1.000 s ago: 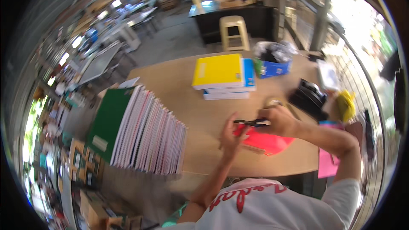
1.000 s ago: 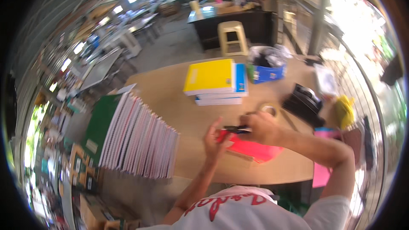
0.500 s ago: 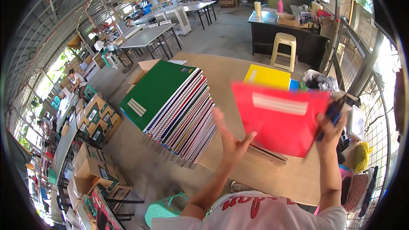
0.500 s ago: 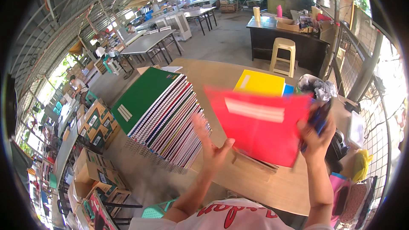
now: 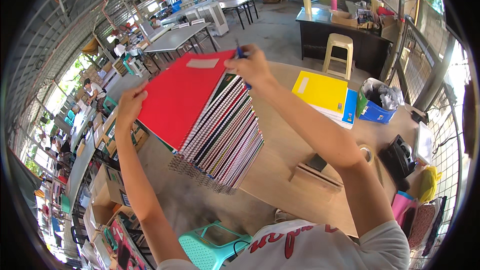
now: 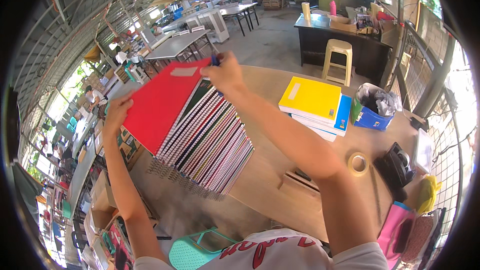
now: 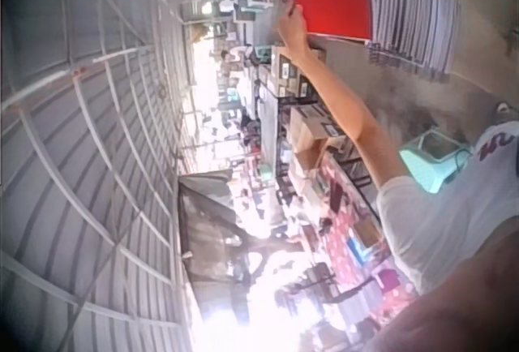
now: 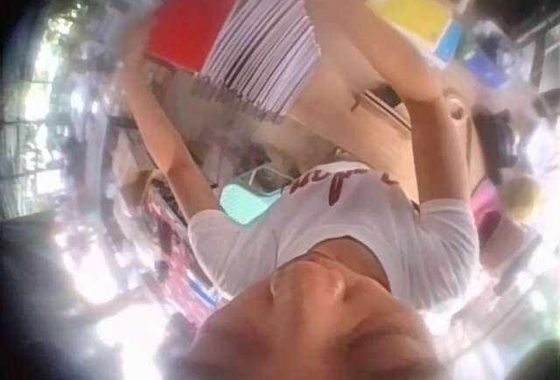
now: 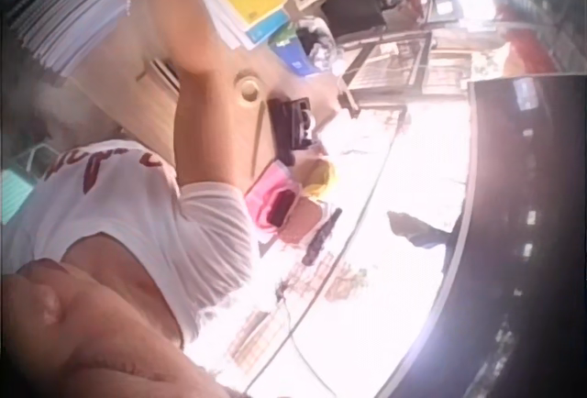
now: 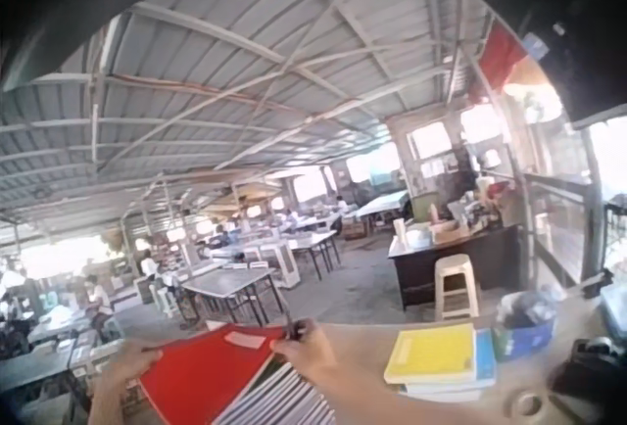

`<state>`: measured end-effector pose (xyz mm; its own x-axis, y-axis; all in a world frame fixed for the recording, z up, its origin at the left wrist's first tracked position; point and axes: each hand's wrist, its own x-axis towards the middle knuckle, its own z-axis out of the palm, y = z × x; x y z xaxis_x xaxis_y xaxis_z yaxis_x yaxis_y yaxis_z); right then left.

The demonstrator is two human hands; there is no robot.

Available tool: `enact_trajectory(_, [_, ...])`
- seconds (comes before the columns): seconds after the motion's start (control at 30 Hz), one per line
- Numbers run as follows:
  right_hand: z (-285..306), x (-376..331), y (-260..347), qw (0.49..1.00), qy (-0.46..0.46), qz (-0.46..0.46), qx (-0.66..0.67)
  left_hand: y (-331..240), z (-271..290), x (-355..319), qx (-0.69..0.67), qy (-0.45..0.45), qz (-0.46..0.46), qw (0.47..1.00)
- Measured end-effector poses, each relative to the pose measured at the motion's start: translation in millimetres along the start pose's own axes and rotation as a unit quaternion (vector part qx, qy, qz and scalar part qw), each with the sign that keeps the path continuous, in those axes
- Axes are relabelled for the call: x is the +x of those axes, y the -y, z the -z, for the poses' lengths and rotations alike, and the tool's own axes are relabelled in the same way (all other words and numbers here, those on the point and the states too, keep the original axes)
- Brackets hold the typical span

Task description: The person finishes spiral notebooks by using pliers to bend the ends of the wire spirals and then places the finished notebooks onto a large stack.

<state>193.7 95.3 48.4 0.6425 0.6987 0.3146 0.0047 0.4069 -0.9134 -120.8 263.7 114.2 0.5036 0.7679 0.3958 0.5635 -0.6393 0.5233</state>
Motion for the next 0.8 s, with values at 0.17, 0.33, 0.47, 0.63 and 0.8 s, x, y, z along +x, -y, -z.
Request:
enact_trajectory(0.17, [-9,-21,-22,0.977,-0.044,-0.001,-0.208,38,-43,-2,0.17,0.024,-0.041,0.984])
enact_trajectory(0.33, [0,-17,-42,0.969,-0.022,-0.052,-0.24,82,-59,-4,0.128,-0.025,-0.116,0.985])
enact_trajectory(0.47, [6,-13,-50,0.979,-0.016,-0.05,-0.199,63,-61,-1,0.062,0.042,-0.032,0.997])
enact_trajectory(0.63, [19,-27,-46,0.978,-0.001,-0.001,-0.208,73,-51,3,0.071,0.054,-0.053,0.995])
enact_trajectory(0.8, [153,-119,-2,0.928,-0.018,0.146,-0.343,-20,-82,-55,0.155,-0.383,-0.233,0.88])
